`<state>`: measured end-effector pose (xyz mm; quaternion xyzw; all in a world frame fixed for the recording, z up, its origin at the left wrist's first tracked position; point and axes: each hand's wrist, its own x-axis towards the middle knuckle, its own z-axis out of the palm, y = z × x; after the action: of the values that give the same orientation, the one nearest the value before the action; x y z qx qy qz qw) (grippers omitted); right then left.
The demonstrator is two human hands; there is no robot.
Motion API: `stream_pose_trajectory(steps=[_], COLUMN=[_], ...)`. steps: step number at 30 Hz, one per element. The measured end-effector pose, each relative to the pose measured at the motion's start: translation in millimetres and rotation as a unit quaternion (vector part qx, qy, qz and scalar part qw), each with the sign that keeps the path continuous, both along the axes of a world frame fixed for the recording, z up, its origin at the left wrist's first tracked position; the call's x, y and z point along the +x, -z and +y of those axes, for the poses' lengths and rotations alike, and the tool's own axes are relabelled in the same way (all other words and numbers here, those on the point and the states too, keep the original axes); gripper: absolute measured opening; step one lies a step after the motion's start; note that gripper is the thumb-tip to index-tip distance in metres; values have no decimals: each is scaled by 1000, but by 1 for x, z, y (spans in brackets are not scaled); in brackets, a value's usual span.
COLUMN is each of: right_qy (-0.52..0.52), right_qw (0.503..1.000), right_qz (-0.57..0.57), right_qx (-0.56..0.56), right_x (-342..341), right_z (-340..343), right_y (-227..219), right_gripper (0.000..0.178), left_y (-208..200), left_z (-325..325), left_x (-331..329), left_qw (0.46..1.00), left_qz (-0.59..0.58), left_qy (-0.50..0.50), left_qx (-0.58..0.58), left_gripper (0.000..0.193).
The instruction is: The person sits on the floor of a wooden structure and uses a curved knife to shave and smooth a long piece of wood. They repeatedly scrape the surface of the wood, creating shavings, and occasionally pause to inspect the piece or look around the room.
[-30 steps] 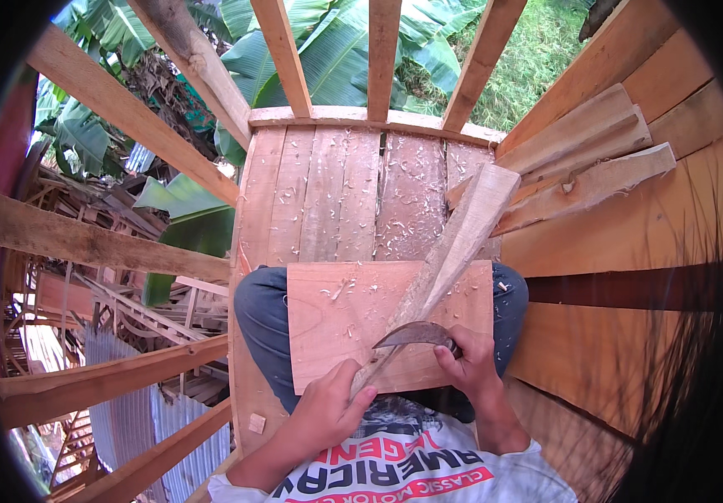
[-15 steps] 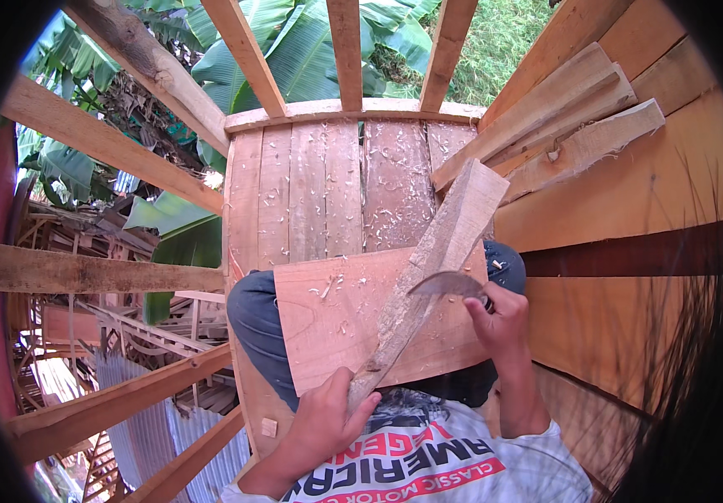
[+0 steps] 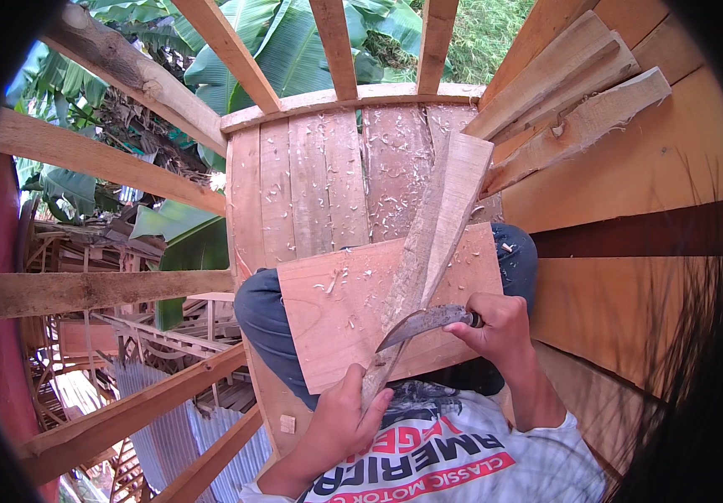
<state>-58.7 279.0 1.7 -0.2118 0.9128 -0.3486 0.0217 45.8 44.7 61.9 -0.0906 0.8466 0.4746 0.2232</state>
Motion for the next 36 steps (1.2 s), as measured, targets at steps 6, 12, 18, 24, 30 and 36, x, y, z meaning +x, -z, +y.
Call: stream_pose_trajectory(steps=[6, 12, 18, 24, 30, 36], right_qy=[137, 149, -19, 112, 197, -13], right_qw=[988, 988, 1000, 991, 980, 999], right_qz=[74, -28, 0, 65, -2, -23], right_qx=[8, -9, 4, 38, -8, 25], right_x=[-27, -30, 7, -19, -38, 6], right_z=[20, 42, -5, 16, 56, 2], right_y=[18, -2, 1, 12, -6, -8], right_gripper=[56, 54, 52, 55, 54, 50], left_y=[-15, 6, 1, 4, 6, 3], left_z=[5, -5, 1, 4, 4, 6], left_x=[-3, 26, 8, 12, 25, 10], left_qw=[996, 999, 998, 996, 994, 989], left_qz=[-86, -3, 37, 37, 42, 91], left_qy=[-9, -21, -10, 20, 11, 15], left_qx=[-3, -29, -42, -81, -102, -114], left_gripper=[32, 31, 32, 34, 34, 34])
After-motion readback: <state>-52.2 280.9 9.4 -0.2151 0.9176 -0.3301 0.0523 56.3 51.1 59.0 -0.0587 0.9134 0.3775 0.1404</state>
